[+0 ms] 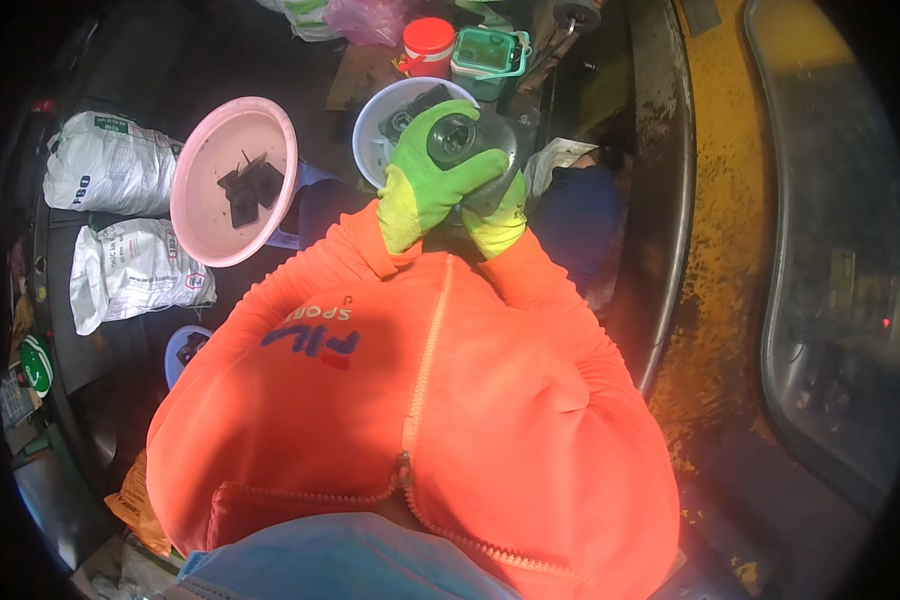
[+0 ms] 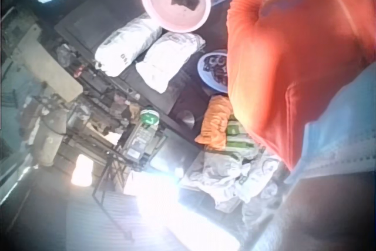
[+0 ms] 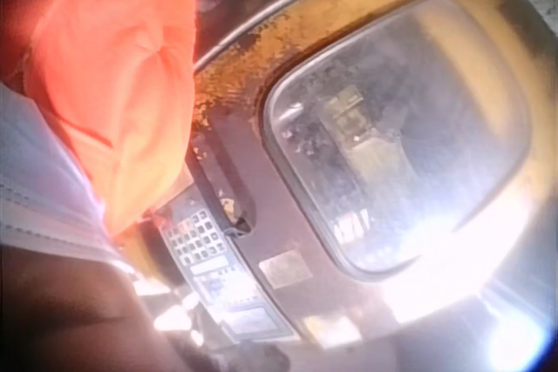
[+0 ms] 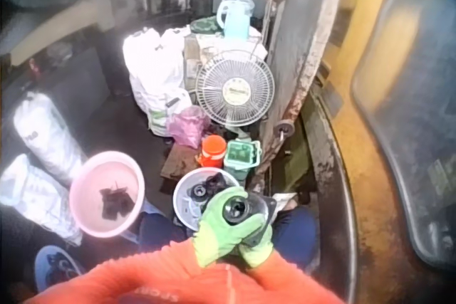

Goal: The person repeatedly picks up small black molded parts from a white bowl, wipes each part with a cloth, and places it into a pink basin. The person handles the parts one at a time and continues the cycle throughout the clip.

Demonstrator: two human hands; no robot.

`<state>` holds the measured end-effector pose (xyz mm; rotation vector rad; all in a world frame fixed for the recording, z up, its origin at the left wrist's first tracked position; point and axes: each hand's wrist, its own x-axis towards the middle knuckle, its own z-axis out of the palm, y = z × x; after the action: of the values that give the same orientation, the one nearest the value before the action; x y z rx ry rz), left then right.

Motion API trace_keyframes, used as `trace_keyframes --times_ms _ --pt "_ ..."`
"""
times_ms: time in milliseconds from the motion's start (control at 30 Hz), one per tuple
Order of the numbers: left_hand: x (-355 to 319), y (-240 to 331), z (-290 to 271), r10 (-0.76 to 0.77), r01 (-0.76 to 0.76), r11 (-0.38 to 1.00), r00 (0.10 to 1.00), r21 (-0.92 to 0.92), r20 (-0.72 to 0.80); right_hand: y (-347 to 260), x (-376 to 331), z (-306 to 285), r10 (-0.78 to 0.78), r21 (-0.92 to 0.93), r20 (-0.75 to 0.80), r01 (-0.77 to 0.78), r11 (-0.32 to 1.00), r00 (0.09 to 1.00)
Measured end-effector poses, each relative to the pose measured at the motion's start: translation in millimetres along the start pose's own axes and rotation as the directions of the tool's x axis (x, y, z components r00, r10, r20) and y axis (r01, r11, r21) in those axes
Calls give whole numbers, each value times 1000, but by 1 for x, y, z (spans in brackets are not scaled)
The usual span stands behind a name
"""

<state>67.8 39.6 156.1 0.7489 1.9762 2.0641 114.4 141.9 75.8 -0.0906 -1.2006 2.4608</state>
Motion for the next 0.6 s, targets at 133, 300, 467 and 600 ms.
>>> trace_keyframes --times_ms 133,300,467,600 --pt "-6 -3 7 -34 33 999 997 -15 -68 -23 -2 7 -290 -803 205 330 497 935" --pt "3 -8 6 -6 6 1000 1000 6 3 -48 7 21 -179 -829 282 333 449 943" --pt "8 -7 -2 52 -54 998 996 27 65 -56 13 26 -67 -799 309 297 522 949" --pt "9 -6 -10 107 -107 994 984 -6 143 -57 9 17 35 -694 361 243 678 932"
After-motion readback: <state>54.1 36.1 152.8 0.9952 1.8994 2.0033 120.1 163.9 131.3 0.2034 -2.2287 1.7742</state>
